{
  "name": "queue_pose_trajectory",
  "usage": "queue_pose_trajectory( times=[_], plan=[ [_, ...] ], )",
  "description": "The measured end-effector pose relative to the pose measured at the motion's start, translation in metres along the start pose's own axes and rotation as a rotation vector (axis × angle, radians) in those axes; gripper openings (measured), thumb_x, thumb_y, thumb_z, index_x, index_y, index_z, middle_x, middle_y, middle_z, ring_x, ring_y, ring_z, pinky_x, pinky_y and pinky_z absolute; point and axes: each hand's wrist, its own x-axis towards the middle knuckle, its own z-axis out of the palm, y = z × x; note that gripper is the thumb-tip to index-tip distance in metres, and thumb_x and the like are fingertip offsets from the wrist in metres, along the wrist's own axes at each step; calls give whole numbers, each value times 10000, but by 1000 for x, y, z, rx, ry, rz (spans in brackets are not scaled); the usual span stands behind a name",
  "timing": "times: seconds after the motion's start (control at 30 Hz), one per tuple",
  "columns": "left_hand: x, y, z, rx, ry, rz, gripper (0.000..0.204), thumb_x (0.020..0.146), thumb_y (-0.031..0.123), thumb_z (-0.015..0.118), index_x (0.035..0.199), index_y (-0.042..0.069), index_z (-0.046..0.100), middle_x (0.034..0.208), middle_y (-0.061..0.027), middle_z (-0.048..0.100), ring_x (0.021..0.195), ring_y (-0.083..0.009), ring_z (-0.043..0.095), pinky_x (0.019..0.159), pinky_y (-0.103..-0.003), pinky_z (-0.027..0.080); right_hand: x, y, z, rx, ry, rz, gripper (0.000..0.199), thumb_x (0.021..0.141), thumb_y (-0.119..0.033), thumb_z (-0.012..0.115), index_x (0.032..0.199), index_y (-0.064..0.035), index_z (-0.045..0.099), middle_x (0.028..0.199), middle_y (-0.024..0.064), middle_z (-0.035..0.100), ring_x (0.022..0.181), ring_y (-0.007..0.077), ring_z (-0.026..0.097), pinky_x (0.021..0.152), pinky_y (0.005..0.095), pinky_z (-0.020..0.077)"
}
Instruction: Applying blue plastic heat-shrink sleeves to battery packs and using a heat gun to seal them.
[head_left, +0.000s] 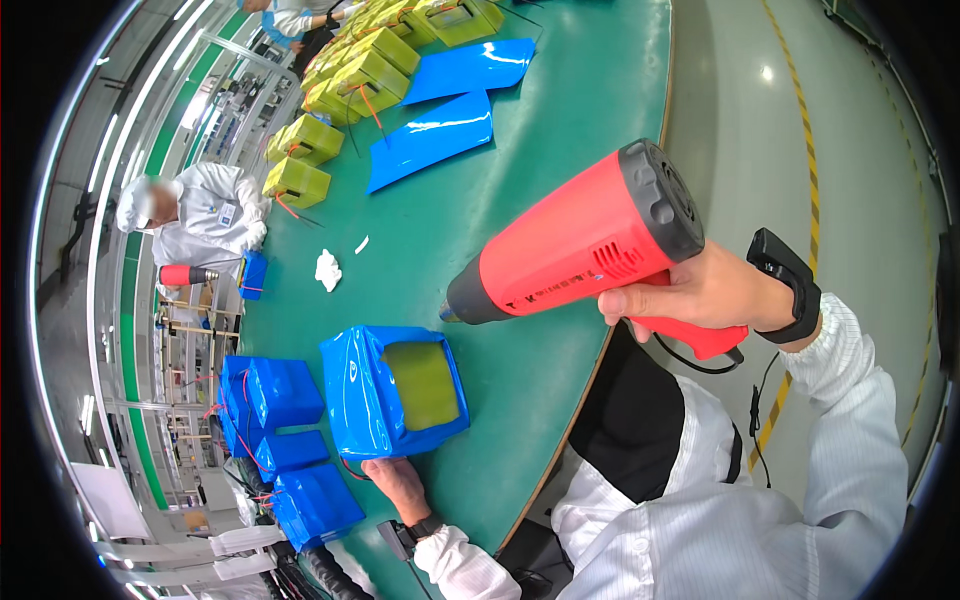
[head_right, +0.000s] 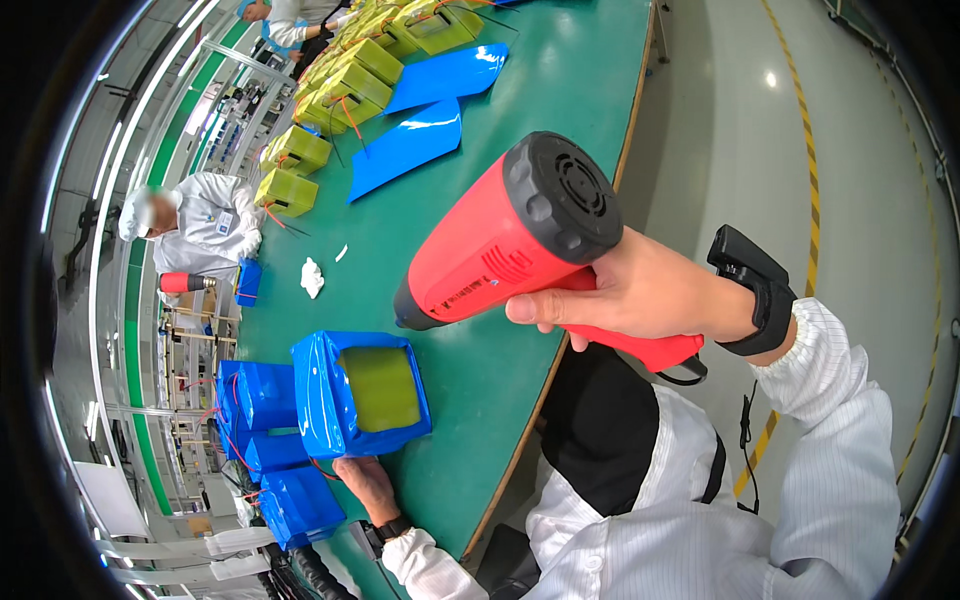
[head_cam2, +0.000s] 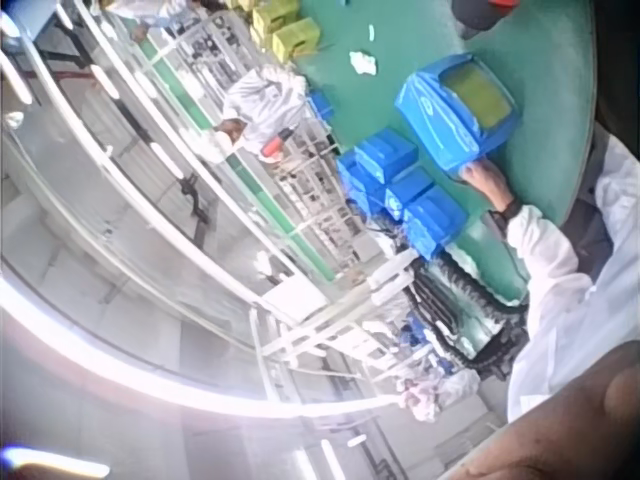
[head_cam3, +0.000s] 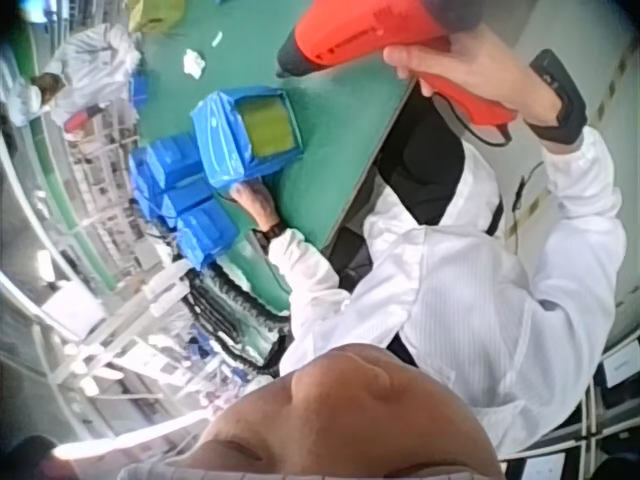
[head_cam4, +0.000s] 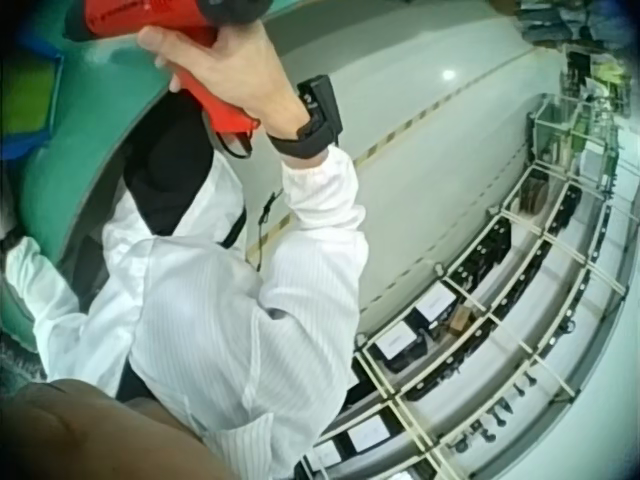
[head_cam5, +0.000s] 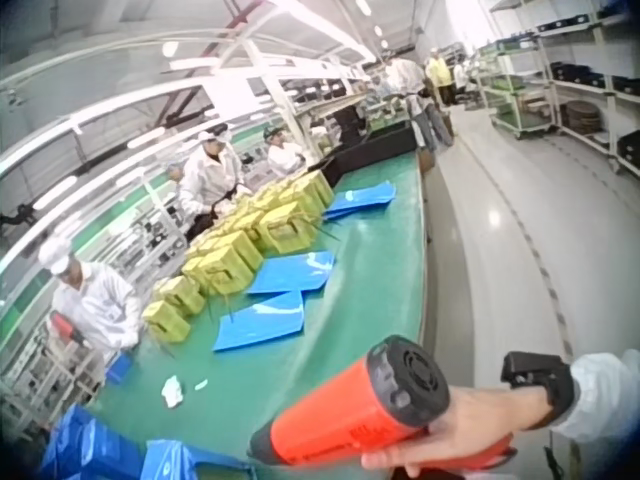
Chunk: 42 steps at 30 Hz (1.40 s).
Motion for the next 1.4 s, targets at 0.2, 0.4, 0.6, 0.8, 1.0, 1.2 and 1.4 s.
queue_pose_trajectory(
  times=[0.2,0.4,0.6,0.8,1.0,1.2,1.4],
  plan=[
    [-5,-14,-16,13,97,21,533,1033,457,561,1276,-16,581,1264,-110,642,1140,-211,624,1006,-394,496,4,4,1,-29,-2,-26,418,928,-348,760,1209,-64,636,837,45,663,594,115,614,567,281,527],
    [0,-1,1,35,37,4,507,1035,401,579,1298,-32,561,1276,-112,640,1152,-208,623,1024,-397,501,8,17,-5,58,-42,-42,430,929,-357,757,1211,-60,626,830,52,662,591,122,624,565,281,532],
    [2,5,7,-75,90,-85,543,897,325,790,1308,36,585,1305,-72,642,1183,-216,620,1053,-396,487,9,7,-4,195,0,34,472,940,-380,739,1233,-38,599,850,77,668,586,141,638,562,294,545],
    [1,2,6,24,77,-18,550,1030,409,587,1334,-48,548,1311,-125,628,1176,-216,617,1043,-404,492,11,6,-2,170,3,-55,499,955,-419,709,1229,-18,590,862,93,675,609,156,661,573,298,552],
    [3,5,13,26,86,-26,551,1027,415,590,1312,-54,558,1295,-127,636,1160,-211,623,1028,-396,501,10,5,-10,293,-47,16,524,968,-475,669,1217,-20,592,859,105,676,615,167,669,580,297,549],
    [0,-2,-3,-71,58,-76,542,932,289,752,1357,26,542,1337,-83,622,1196,-215,612,1056,-391,476,10,5,-9,260,-4,24,543,968,-504,656,1215,-24,596,866,114,677,610,170,668,578,302,551],
    [3,3,9,19,58,-28,530,1016,421,608,1284,-36,572,1273,-119,647,1144,-216,634,1012,-400,510,7,11,-14,310,-17,28,550,970,-501,653,1197,-3,592,874,122,682,608,172,671,574,296,552]
  ],
)
